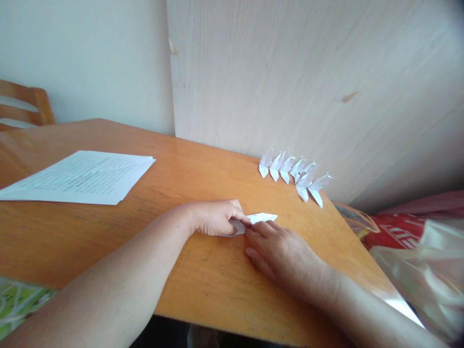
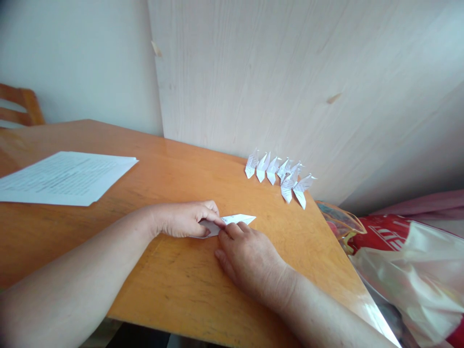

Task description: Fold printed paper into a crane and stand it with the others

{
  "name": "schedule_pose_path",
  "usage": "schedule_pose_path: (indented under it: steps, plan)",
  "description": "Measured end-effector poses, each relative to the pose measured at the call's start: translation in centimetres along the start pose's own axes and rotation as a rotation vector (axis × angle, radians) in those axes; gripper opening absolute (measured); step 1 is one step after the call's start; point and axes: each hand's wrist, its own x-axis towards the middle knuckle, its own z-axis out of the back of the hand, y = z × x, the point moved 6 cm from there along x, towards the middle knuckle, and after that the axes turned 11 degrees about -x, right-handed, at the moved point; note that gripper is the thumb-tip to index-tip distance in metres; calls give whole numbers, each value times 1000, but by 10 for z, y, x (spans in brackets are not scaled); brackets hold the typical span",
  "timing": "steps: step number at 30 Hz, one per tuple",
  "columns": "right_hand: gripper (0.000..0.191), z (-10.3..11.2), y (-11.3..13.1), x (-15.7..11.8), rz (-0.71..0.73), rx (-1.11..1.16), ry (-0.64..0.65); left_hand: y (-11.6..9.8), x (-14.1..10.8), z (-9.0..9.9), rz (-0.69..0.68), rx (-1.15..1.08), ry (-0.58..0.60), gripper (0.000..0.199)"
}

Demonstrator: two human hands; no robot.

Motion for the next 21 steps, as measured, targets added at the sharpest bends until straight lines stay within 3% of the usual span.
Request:
schedule_pose_path:
  steps: [8,21]
  plan:
    - [27,7,4,-3,40,-11,-86,5,2,1,1,46,58,46]
    - [23,4,0,-3,37,7,-26,5,1,2,41,59,86,56]
